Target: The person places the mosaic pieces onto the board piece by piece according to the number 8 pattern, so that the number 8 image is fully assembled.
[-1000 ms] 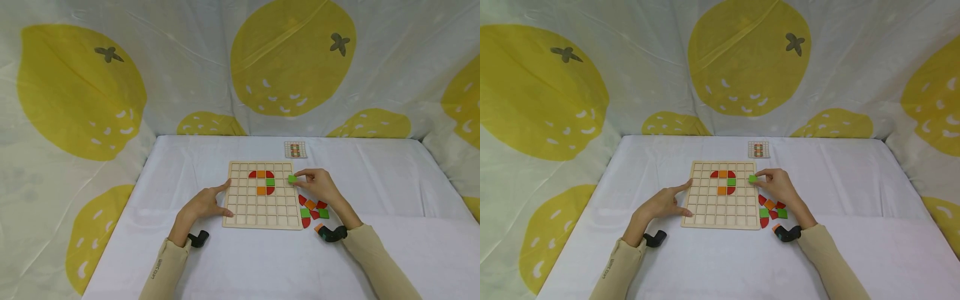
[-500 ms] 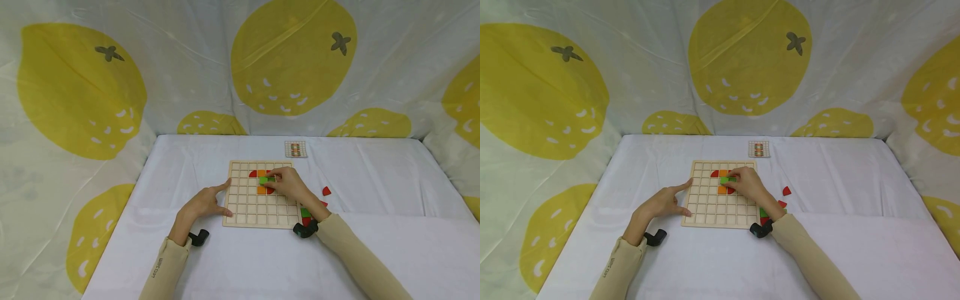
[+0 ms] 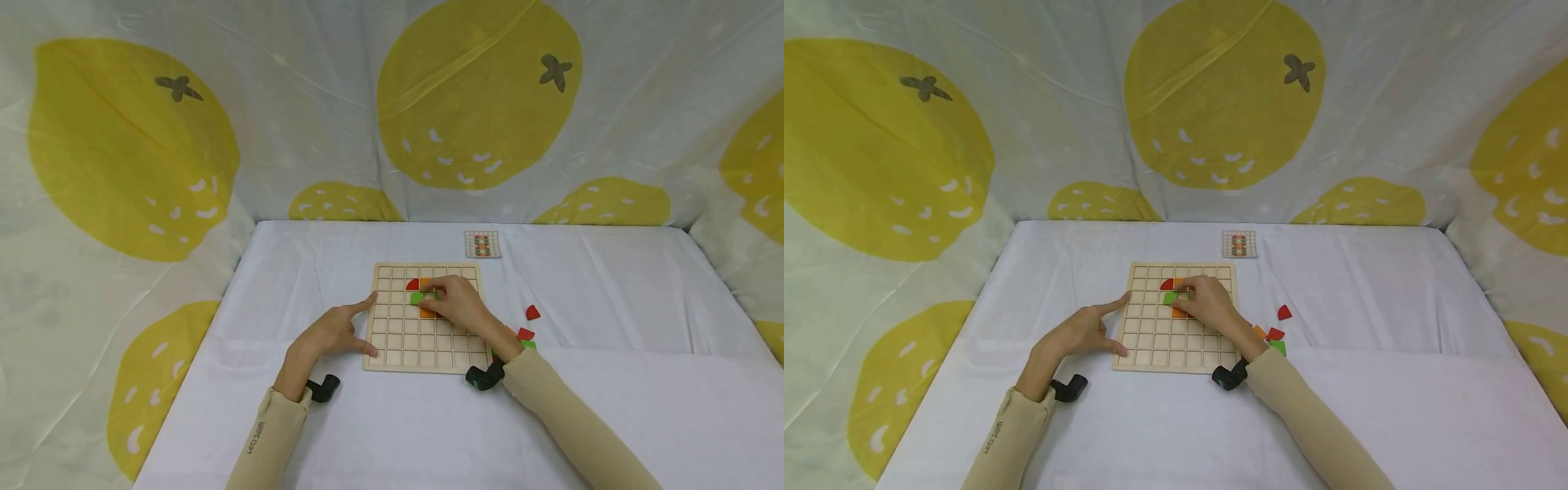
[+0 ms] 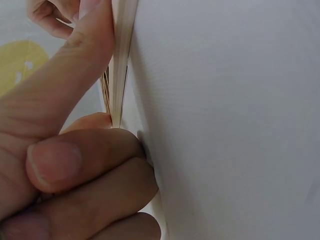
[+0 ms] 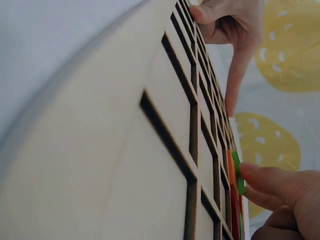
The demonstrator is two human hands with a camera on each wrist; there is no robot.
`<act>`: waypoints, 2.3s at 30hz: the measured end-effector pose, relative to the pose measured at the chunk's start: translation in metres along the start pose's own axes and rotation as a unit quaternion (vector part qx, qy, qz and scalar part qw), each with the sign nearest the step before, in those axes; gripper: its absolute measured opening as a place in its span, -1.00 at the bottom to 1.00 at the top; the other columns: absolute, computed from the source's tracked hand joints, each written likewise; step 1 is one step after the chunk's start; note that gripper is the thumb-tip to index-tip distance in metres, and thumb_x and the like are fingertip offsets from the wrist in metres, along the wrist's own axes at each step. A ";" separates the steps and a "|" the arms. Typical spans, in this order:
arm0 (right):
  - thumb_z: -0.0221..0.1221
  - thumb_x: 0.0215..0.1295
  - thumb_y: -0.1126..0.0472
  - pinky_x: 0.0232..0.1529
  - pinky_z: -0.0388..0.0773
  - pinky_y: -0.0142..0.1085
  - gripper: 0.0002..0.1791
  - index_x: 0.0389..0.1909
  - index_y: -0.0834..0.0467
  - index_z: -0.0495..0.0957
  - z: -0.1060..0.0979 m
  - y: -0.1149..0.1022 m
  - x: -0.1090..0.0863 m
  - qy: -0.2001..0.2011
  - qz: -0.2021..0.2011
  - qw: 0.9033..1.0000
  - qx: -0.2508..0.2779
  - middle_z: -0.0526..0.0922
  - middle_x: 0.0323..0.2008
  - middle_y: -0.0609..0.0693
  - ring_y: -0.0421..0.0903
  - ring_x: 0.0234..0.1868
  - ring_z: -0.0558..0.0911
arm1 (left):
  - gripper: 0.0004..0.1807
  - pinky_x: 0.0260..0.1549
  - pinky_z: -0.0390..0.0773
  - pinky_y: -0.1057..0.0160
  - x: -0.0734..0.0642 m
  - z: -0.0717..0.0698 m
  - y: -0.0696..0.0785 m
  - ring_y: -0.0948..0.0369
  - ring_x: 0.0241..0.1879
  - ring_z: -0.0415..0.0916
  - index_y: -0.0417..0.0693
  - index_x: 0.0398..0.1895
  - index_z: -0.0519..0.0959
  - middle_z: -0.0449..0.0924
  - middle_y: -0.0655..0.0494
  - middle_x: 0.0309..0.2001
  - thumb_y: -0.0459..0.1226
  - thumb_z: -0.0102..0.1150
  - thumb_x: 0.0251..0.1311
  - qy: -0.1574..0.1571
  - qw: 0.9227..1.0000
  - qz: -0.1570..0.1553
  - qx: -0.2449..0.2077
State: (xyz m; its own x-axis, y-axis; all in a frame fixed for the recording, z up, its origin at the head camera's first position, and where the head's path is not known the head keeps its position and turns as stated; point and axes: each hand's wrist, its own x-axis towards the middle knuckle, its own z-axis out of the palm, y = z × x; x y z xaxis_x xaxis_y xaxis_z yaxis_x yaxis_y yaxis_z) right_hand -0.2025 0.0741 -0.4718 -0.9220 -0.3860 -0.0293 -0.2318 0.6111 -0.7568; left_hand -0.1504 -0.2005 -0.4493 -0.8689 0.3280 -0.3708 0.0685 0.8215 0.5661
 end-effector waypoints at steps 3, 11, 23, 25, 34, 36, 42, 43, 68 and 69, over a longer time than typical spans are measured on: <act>0.43 0.29 0.08 -0.48 0.15 -0.36 -0.68 -0.01 0.15 0.77 0.000 0.000 -0.001 0.001 -0.007 1.000 0.005 0.22 -0.68 -0.11 -0.20 -0.61 0.19 | 0.30 -0.44 0.22 0.27 0.000 0.000 0.000 0.26 -0.55 0.12 0.23 0.67 0.03 0.13 0.22 -0.61 -0.02 0.66 -0.13 0.000 1.000 -0.002 0.000; 0.44 0.29 0.11 -0.47 0.15 -0.38 -0.69 -0.02 0.15 0.78 0.005 -0.002 0.004 0.002 -0.016 1.000 -0.005 0.23 -0.69 -0.13 -0.22 -0.60 0.21 | 0.29 -0.42 0.27 0.26 -0.001 0.000 0.001 0.24 -0.51 0.19 0.25 0.67 0.04 0.21 0.19 -0.56 -0.02 0.67 -0.14 0.002 1.000 -0.009 -0.006; 0.45 0.26 0.16 -0.55 0.11 -0.40 -0.72 -0.04 0.16 0.80 0.006 -0.007 0.005 0.019 -0.005 1.000 -0.012 0.27 -0.74 -0.16 -0.24 -0.66 0.24 | 0.28 -0.43 0.25 0.26 0.000 0.000 0.002 0.24 -0.51 0.17 0.25 0.66 0.05 0.18 0.20 -0.55 -0.01 0.66 -0.13 -0.001 1.000 -0.009 -0.014; 0.45 0.26 0.17 -0.57 0.11 -0.41 -0.73 -0.05 0.16 0.80 0.005 -0.007 0.005 0.022 -0.008 1.000 -0.009 0.29 -0.74 -0.17 -0.25 -0.66 0.25 | 0.28 -0.43 0.25 0.25 0.000 0.000 0.003 0.24 -0.51 0.18 0.26 0.66 0.05 0.18 0.20 -0.56 -0.01 0.66 -0.13 0.000 1.000 -0.012 -0.014; 0.42 0.30 0.13 -0.56 0.13 -0.37 -0.71 -0.02 0.17 0.79 -0.016 -0.002 -0.009 0.038 0.018 0.999 0.016 0.21 -0.73 -0.12 -0.17 -0.66 0.20 | 0.29 -0.38 0.28 0.24 0.000 0.000 0.004 0.21 -0.46 0.22 0.30 0.66 0.05 0.23 0.17 -0.50 -0.02 0.68 -0.15 0.005 1.000 -0.028 -0.010; 0.43 0.30 0.12 -0.56 0.12 -0.36 -0.71 -0.03 0.17 0.79 -0.025 0.002 -0.015 0.046 0.024 0.999 0.015 0.20 -0.72 -0.12 -0.15 -0.65 0.20 | 0.29 -0.36 0.30 0.23 0.000 0.000 0.003 0.20 -0.44 0.26 0.31 0.66 0.05 0.27 0.15 -0.48 -0.02 0.68 -0.15 0.006 0.999 -0.034 -0.009; 0.42 0.30 0.17 -0.59 0.07 -0.37 -0.72 -0.04 0.22 0.78 -0.052 0.020 -0.040 0.062 0.021 0.998 0.008 0.16 -0.71 -0.11 -0.16 -0.67 0.15 | 0.29 -0.39 0.28 0.23 0.000 0.000 0.001 0.21 -0.45 0.25 0.31 0.66 0.05 0.26 0.15 -0.50 -0.03 0.68 -0.15 0.007 0.999 -0.034 -0.013; 0.42 0.30 0.17 -0.60 0.06 -0.37 -0.72 -0.04 0.22 0.78 -0.056 0.023 -0.044 0.064 0.022 0.998 0.004 0.17 -0.71 -0.11 -0.16 -0.67 0.14 | 0.29 -0.40 0.27 0.23 0.000 0.000 0.001 0.21 -0.46 0.24 0.30 0.66 0.05 0.25 0.15 -0.51 -0.03 0.68 -0.14 0.006 0.999 -0.033 -0.014; 0.47 0.23 0.14 -0.55 0.12 -0.32 -0.61 0.04 0.20 0.75 -0.109 0.083 -0.115 0.103 0.120 0.985 -0.065 0.25 -0.63 -0.09 -0.16 -0.55 0.25 | 0.29 -0.44 0.25 0.27 0.001 0.001 0.001 0.23 -0.51 0.20 0.33 0.66 0.05 0.22 0.18 -0.55 -0.01 0.68 -0.14 0.003 0.999 -0.029 -0.014; 0.47 0.23 0.13 -0.55 0.12 -0.32 -0.59 0.06 0.21 0.74 -0.111 0.085 -0.116 0.099 0.122 0.985 -0.066 0.25 -0.63 -0.08 -0.15 -0.54 0.25 | 0.29 -0.46 0.24 0.27 0.001 0.001 0.001 0.24 -0.52 0.18 0.31 0.66 0.05 0.20 0.19 -0.57 -0.01 0.68 -0.14 0.003 1.000 -0.026 -0.014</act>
State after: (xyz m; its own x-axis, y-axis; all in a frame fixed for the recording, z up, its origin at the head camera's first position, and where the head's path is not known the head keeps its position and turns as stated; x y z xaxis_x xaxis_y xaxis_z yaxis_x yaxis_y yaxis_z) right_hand -0.1497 0.2470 -0.4604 -0.9948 -0.0809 -0.0624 -0.0208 0.7583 -0.6516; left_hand -0.1506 -0.1991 -0.4495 -0.8741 0.2816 -0.3958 0.0090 0.8241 0.5664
